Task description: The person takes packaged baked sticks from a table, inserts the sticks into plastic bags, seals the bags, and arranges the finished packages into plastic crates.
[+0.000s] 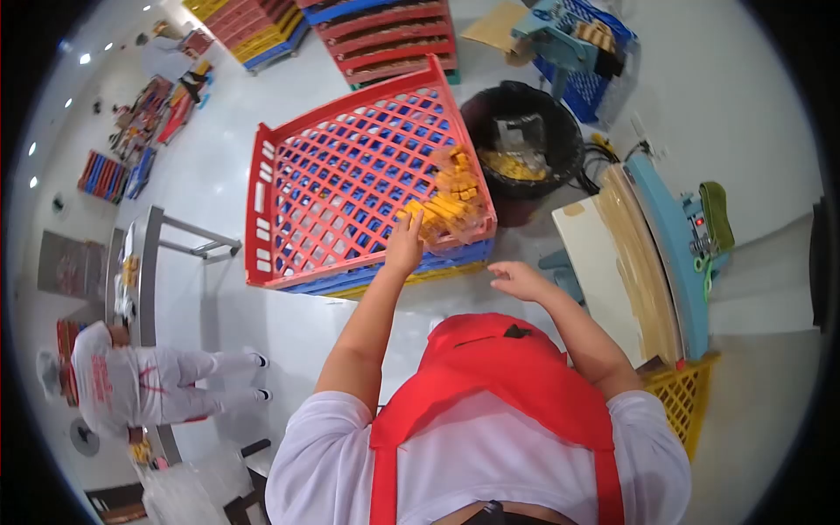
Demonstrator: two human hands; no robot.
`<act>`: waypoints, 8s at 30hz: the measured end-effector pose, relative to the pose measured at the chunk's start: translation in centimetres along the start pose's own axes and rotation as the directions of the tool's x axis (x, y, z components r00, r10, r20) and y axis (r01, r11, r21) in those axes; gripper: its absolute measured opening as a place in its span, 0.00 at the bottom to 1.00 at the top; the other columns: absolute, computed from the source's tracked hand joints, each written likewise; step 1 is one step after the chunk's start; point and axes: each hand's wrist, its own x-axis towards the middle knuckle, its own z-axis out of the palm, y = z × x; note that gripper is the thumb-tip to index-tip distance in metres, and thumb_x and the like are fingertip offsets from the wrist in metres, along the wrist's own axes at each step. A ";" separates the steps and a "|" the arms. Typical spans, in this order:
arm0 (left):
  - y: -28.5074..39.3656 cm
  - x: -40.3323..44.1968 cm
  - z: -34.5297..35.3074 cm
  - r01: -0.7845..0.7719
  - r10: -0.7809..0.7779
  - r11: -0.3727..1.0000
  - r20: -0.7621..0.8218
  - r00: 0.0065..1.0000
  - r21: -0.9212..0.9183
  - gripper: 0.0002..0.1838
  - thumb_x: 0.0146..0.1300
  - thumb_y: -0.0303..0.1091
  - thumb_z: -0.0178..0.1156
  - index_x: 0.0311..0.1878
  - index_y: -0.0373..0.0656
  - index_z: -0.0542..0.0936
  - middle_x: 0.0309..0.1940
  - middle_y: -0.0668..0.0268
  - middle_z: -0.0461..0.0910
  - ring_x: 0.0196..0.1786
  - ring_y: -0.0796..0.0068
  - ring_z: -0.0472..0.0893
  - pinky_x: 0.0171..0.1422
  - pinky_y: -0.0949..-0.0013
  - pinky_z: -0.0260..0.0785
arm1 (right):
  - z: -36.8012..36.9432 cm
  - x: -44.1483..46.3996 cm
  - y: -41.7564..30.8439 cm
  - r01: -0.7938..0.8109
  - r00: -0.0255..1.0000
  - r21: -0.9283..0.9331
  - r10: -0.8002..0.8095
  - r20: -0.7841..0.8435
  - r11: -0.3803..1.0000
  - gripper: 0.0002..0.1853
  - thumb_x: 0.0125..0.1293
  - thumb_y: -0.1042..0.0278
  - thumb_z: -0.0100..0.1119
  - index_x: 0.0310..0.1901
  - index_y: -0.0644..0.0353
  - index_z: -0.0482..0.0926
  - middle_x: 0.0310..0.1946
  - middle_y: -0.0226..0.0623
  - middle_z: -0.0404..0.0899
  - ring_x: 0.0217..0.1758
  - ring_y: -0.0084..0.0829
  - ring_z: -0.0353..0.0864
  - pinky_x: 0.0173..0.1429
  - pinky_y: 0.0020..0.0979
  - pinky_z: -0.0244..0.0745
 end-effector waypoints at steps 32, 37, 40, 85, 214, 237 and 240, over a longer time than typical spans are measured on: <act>13.0 15.9 -10.7 0.130 0.196 -0.328 0.067 0.978 -0.936 0.14 0.61 0.29 0.50 0.51 0.39 0.67 0.41 0.62 0.74 0.47 0.72 0.73 0.53 0.70 0.64 | -4.3 2.1 -10.5 0.057 0.987 0.981 -0.137 -0.083 -0.186 0.35 0.60 0.34 0.28 0.59 0.53 0.62 0.50 0.47 0.70 0.44 0.40 0.76 0.43 0.34 0.73; 22.0 12.2 -10.5 0.255 0.346 -0.530 0.068 0.936 -0.809 0.37 0.57 0.36 0.57 0.65 0.49 0.46 0.59 0.61 0.55 0.61 0.63 0.59 0.64 0.59 0.53 | -9.1 -4.3 -11.6 0.302 0.901 0.904 -0.219 -0.375 -0.303 0.34 0.60 0.38 0.29 0.60 0.56 0.59 0.52 0.51 0.68 0.46 0.42 0.75 0.42 0.36 0.75; 26.1 9.8 -8.4 0.100 0.364 -0.232 0.009 0.931 -0.968 0.47 0.46 0.30 0.66 0.65 0.45 0.45 0.58 0.61 0.59 0.60 0.67 0.61 0.63 0.65 0.53 | -10.6 -8.4 -12.8 0.525 0.851 0.851 -0.002 -0.526 0.022 0.34 0.60 0.38 0.31 0.60 0.54 0.59 0.54 0.49 0.66 0.48 0.41 0.74 0.43 0.38 0.74; 33.8 13.3 1.6 0.638 0.791 -0.086 0.337 0.510 -0.765 0.36 0.54 0.28 0.57 0.65 0.45 0.52 0.56 0.62 0.65 0.59 0.69 0.65 0.61 0.64 0.59 | -19.3 -15.2 -8.9 0.549 0.619 0.587 0.184 -0.764 0.595 0.34 0.56 0.71 0.56 0.62 0.63 0.52 0.55 0.34 0.65 0.56 0.26 0.65 0.59 0.28 0.60; -0.2 20.6 6.5 -0.084 0.060 0.990 0.207 0.977 0.109 0.16 0.52 0.28 0.50 0.45 0.42 0.76 0.44 0.56 0.75 0.45 0.55 0.75 0.49 0.62 0.66 | -11.0 -7.1 0.2 0.041 0.666 0.790 0.573 -0.478 0.612 0.20 0.57 0.65 0.55 0.49 0.66 0.68 0.35 0.32 0.74 0.34 0.19 0.71 0.37 0.21 0.66; 29.7 22.1 -2.1 0.410 0.421 -0.266 0.278 0.863 -0.872 0.14 0.64 0.40 0.45 0.47 0.42 0.66 0.49 0.51 0.69 0.50 0.56 0.71 0.56 0.54 0.62 | -14.8 -5.7 -4.5 0.286 0.953 0.924 -0.024 -0.302 -0.253 0.34 0.62 0.37 0.29 0.57 0.58 0.63 0.50 0.49 0.70 0.48 0.48 0.73 0.47 0.44 0.71; 33.8 21.9 -2.8 0.483 0.521 -0.214 0.319 0.792 -0.849 0.19 0.63 0.40 0.47 0.54 0.41 0.63 0.49 0.52 0.69 0.49 0.58 0.72 0.56 0.58 0.61 | -18.2 -8.4 -5.3 0.560 0.827 0.824 0.105 -0.552 -0.082 0.31 0.63 0.42 0.33 0.57 0.60 0.63 0.49 0.47 0.71 0.46 0.48 0.74 0.45 0.41 0.73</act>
